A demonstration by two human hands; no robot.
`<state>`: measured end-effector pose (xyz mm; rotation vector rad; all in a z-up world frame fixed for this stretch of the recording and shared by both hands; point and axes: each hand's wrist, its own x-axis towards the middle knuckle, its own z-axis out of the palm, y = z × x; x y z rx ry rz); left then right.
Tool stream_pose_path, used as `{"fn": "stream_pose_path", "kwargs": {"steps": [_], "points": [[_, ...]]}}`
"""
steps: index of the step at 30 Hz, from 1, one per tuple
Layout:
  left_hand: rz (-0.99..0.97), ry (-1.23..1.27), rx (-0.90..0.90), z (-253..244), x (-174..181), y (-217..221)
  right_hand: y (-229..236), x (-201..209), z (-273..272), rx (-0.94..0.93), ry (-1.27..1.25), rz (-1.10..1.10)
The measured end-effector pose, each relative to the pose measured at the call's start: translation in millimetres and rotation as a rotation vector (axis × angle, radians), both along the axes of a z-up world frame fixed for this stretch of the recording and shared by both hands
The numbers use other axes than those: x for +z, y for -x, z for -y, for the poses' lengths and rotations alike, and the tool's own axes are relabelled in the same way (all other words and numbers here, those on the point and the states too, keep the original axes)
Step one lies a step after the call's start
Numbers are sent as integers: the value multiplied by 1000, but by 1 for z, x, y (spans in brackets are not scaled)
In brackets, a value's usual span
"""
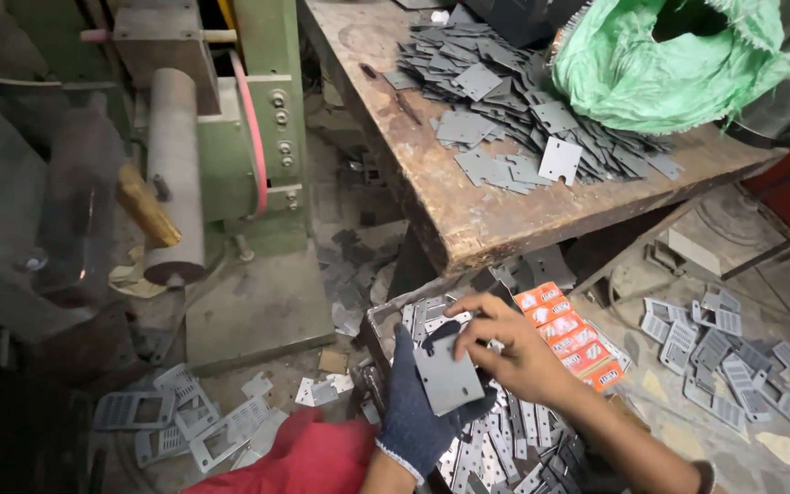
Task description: The person sits on the floor and repeatedly picks up small gray metal plates from a pile on a wooden table, inspects them, and places them into a metal tray. The person handles the parts one at a time and occasionally adjusts the pile on the table.
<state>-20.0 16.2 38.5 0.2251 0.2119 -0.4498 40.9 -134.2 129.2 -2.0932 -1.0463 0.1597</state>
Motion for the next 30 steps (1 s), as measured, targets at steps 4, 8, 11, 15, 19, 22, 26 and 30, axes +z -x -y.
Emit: {"fn": "stream_pose_path", "kwargs": {"steps": [4,8,11,15,19,22,26,30], "points": [[40,-16,48,0,12,0,-5,-12,9,-73,-9,-176],[-88,-19,13,4,17,-4,-49,-10,7,-162,-67,-53],[-226,39,10,5,22,-4,-105,6,1,-383,-100,271],[-47,-36,51,7,20,-4,-212,-11,9,-768,32,403],[-313,-253,26,7,33,-10,-239,0,-18,-925,335,240],[-364,-173,173,15,13,-22,-235,7,-34,-974,480,190],[-400,-119,273,10,10,-34,-247,-10,-25,-914,412,175],[-279,-145,314,2,-1,-57,-197,8,-14,-628,67,-71]]}}
